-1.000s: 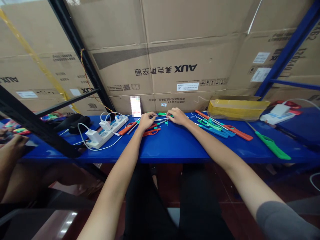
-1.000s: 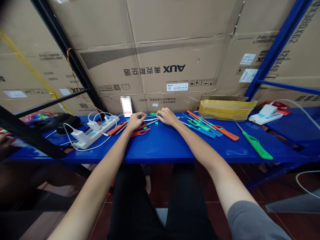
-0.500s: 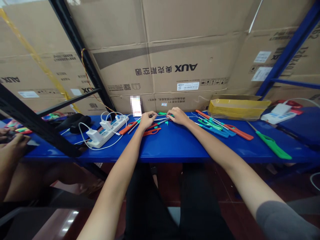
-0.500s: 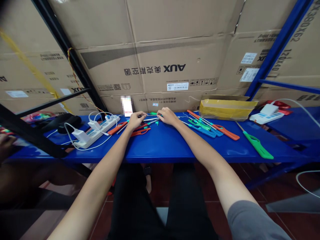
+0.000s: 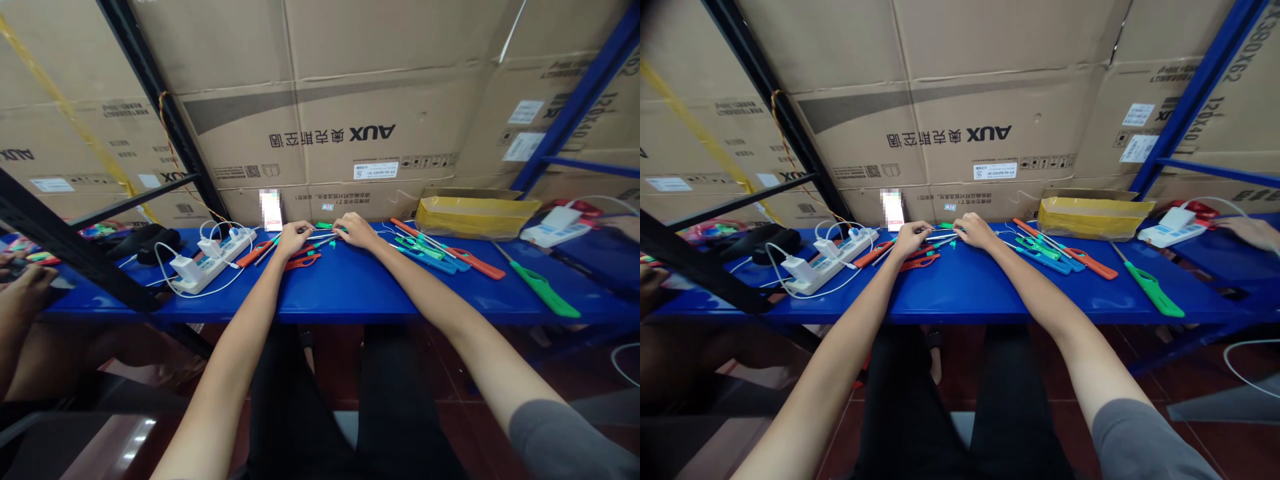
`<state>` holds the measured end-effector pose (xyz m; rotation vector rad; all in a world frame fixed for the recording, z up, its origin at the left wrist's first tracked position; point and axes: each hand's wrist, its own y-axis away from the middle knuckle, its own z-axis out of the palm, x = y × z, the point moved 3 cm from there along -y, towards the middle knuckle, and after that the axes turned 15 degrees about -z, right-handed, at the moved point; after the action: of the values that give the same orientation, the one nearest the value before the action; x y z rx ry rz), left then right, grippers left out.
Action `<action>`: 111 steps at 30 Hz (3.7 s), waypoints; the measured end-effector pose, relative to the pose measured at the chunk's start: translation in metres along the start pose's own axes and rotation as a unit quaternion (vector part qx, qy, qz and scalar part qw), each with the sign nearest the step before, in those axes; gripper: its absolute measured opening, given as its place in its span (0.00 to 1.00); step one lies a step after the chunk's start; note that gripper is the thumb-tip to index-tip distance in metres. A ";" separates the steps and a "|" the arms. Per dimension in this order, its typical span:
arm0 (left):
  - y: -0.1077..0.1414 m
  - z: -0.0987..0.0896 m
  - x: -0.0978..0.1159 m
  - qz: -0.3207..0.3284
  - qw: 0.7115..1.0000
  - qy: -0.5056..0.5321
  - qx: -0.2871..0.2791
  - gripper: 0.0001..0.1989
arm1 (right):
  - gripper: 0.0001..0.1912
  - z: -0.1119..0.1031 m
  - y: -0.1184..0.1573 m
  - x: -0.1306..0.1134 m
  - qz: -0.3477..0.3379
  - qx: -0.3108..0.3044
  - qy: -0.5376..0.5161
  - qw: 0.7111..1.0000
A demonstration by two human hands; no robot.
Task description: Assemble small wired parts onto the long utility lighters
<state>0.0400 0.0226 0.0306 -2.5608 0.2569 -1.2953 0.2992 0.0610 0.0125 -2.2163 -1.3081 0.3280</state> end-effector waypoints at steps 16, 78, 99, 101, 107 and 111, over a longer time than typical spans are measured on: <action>-0.002 0.001 -0.003 0.005 0.999 -0.029 0.016 0.12 | 0.13 0.000 -0.003 -0.004 -0.009 0.002 -0.014 1.000; 0.001 0.017 0.006 0.093 0.984 -0.150 0.001 0.07 | 0.12 0.008 -0.007 -0.014 -0.047 -0.005 -0.009 0.999; 0.005 0.021 0.010 0.065 0.979 -0.190 0.025 0.07 | 0.13 0.005 -0.008 -0.017 -0.070 -0.012 -0.002 0.997; 0.005 0.020 0.010 0.070 0.978 -0.194 0.035 0.07 | 0.13 0.004 -0.009 -0.018 -0.067 -0.011 -0.002 0.998; 0.003 0.019 0.010 0.075 0.979 -0.185 0.052 0.08 | 0.15 0.001 -0.011 -0.019 -0.067 -0.019 0.011 0.998; 0.004 0.020 0.010 0.070 0.979 -0.186 0.047 0.09 | 0.13 0.002 -0.011 -0.019 -0.069 -0.020 0.010 0.997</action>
<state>0.0619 0.0192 0.0262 -2.5855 0.2862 -0.7414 0.2810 0.0489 0.0158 -2.1435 -1.4594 0.2301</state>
